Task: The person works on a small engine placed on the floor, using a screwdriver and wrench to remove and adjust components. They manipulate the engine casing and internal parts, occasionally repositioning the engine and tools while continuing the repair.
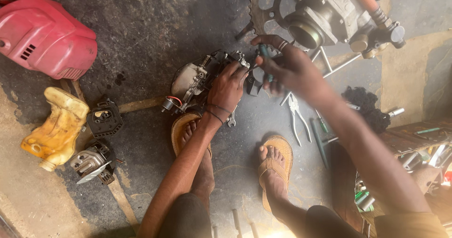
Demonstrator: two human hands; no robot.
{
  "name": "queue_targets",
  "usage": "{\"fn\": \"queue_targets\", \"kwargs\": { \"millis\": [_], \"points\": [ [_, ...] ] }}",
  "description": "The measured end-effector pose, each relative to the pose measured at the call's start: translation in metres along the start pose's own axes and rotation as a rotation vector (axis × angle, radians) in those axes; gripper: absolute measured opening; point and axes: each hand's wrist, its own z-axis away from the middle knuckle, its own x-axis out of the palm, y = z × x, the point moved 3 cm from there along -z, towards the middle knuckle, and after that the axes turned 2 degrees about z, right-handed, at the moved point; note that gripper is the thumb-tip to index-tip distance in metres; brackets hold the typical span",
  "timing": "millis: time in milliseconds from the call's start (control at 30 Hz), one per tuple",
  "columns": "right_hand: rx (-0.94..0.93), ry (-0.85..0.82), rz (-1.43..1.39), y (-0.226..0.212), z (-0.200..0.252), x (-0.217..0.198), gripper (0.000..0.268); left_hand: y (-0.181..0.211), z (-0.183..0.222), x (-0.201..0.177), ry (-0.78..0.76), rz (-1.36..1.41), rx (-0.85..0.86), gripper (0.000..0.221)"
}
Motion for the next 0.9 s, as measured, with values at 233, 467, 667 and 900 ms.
{"fn": "queue_targets", "kwargs": {
  "millis": [233, 467, 667, 900],
  "points": [
    [-0.408, 0.035, 0.319, -0.014, 0.007, -0.018, 0.051, 0.001, 0.001, -0.005, -0.016, 0.025, -0.035, 0.022],
    [-0.825, 0.046, 0.564, -0.040, 0.018, -0.029, 0.057, 0.000, -0.002, -0.003, 0.012, 0.008, -0.021, 0.024],
    [-0.613, 0.165, 0.956, -0.053, 0.014, -0.012, 0.035, -0.003, 0.001, -0.001, 0.022, -0.010, 0.009, 0.023],
    [0.025, 0.036, 0.110, -0.037, -0.009, -0.009, 0.031, -0.008, 0.006, 0.008, 0.007, -0.009, 0.004, 0.023]
  ]
}}
